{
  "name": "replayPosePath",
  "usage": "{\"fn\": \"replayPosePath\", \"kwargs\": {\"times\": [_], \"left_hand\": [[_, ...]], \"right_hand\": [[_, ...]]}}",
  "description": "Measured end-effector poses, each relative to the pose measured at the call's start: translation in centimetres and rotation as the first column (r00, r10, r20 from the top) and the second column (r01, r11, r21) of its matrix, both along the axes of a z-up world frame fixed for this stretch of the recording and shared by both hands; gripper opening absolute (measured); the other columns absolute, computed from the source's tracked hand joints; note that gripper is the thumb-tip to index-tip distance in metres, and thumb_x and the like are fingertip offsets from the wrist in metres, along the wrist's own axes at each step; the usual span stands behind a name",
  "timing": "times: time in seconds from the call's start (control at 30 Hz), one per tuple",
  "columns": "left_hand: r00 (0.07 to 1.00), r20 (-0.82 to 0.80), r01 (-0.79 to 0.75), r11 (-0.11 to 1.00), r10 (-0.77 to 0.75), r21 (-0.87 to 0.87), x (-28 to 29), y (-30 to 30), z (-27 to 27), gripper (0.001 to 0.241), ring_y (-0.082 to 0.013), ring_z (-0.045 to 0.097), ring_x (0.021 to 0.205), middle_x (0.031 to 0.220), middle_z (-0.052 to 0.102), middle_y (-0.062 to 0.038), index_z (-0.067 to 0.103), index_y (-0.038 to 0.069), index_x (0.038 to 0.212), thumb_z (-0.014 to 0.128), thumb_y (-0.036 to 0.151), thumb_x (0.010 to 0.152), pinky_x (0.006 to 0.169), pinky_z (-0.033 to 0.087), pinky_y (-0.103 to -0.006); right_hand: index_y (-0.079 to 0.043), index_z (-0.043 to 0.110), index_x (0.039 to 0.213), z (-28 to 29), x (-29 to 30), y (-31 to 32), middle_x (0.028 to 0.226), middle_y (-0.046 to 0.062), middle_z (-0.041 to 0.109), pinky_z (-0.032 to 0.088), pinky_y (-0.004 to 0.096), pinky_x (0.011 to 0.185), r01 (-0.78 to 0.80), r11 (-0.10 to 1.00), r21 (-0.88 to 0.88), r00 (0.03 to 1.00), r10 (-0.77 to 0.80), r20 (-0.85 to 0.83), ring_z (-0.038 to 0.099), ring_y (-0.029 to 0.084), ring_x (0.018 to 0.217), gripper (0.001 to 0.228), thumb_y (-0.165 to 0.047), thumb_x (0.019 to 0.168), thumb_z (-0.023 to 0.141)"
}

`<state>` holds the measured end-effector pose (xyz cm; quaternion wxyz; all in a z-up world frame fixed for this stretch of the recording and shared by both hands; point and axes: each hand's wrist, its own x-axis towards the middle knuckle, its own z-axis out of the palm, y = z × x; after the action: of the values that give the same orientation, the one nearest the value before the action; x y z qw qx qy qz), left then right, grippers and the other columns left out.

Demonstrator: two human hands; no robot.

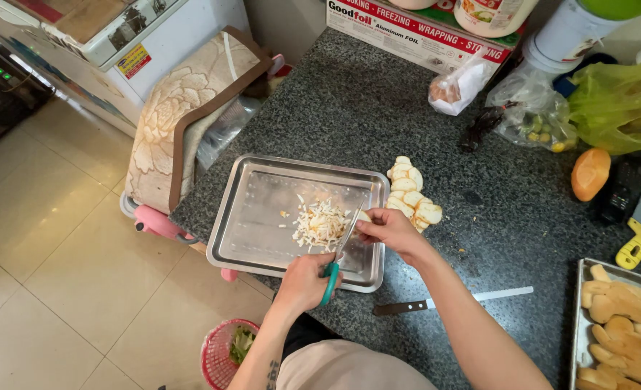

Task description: Cutting pieces of bread into small shreds using scissors on a metal tray.

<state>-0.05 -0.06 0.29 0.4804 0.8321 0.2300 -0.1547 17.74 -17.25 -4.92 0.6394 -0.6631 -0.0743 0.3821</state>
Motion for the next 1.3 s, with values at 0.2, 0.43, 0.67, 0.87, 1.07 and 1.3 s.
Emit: {"fn": "replayPosePath", "kwargs": {"times": [0.2, 0.43, 0.67, 0.87, 1.07, 1.3], "left_hand": [[0.998, -0.002, -0.057, 0.99, 0.057, -0.126, 0.1, -0.1, 0.7, 0.038, -0.0132, 0.07, 0.048, 0.047, 0.065, 0.001, 0.081, 0.028, 0.111, 0.076, 0.03, 0.074, 0.063, 0.059, -0.0252], [0.99, 0.106, -0.093, 0.995, 0.09, 0.023, 0.1, 0.3, 0.1, 0.024, -0.0331, 0.074, 0.071, 0.053, 0.064, -0.005, 0.08, 0.028, 0.094, 0.078, 0.041, 0.075, 0.07, 0.055, -0.0437], [1.0, -0.001, -0.03, 0.99, 0.031, 0.138, 0.0, -0.4, 1.2, 0.06, -0.0265, 0.073, 0.09, 0.099, 0.078, -0.004, 0.068, 0.024, 0.133, 0.074, 0.041, 0.076, 0.082, 0.056, -0.035], [0.999, 0.044, -0.023, 0.993, 0.018, 0.115, 0.1, -0.8, 1.5, 0.055, -0.0268, 0.071, 0.082, 0.09, 0.077, -0.004, 0.072, 0.026, 0.128, 0.073, 0.037, 0.074, 0.077, 0.055, -0.0348], [0.998, 0.057, -0.001, 0.989, -0.008, 0.151, -0.1, -0.4, 0.1, 0.056, -0.0267, 0.072, 0.083, 0.092, 0.078, -0.005, 0.072, 0.02, 0.127, 0.075, 0.041, 0.075, 0.076, 0.055, -0.0352], [0.988, 0.153, 0.017, 0.995, -0.032, 0.096, -0.5, -0.3, 0.8, 0.034, -0.0259, 0.058, 0.06, 0.069, 0.069, -0.005, 0.077, 0.016, 0.105, 0.074, 0.03, 0.074, 0.061, 0.049, -0.0357]], "right_hand": [[0.004, 0.074, 0.104, 0.8, -0.3, 0.2, 0.083, 0.014, 0.076, 0.065, 0.031, 0.066, 0.036, 0.999, -0.016, 0.999, -0.036, -0.039, 0.076, 0.02, 0.072, 0.021, -0.015, 0.095, 0.074], [0.002, 0.071, 0.109, 1.0, 0.0, 0.3, 0.084, 0.015, 0.075, 0.066, 0.032, 0.066, 0.091, 0.996, 0.016, 0.996, -0.091, -0.009, 0.076, 0.022, 0.072, 0.021, -0.011, 0.093, 0.076], [0.004, 0.071, 0.105, 2.4, -0.2, 0.0, 0.089, 0.012, 0.072, 0.057, 0.03, 0.072, 0.056, 0.998, -0.013, 0.998, -0.057, -0.001, 0.069, 0.019, 0.08, 0.013, -0.004, 0.095, 0.07], [0.005, 0.073, 0.102, 2.2, -0.3, -0.1, 0.088, 0.011, 0.071, 0.058, 0.029, 0.075, 0.017, 0.999, -0.027, 1.0, -0.017, 0.0, 0.068, 0.018, 0.081, 0.011, -0.001, 0.094, 0.068], [0.005, 0.073, 0.102, 2.0, -0.5, -0.3, 0.086, 0.013, 0.073, 0.056, 0.029, 0.072, -0.019, 1.0, -0.013, 1.0, 0.018, -0.02, 0.068, 0.018, 0.077, 0.012, -0.003, 0.093, 0.071], [0.006, 0.072, 0.102, 1.9, -0.6, 0.0, 0.078, 0.014, 0.071, 0.056, 0.028, 0.062, -0.025, 0.998, -0.064, 0.998, 0.021, -0.061, 0.066, 0.018, 0.065, 0.014, -0.006, 0.095, 0.071]]}}
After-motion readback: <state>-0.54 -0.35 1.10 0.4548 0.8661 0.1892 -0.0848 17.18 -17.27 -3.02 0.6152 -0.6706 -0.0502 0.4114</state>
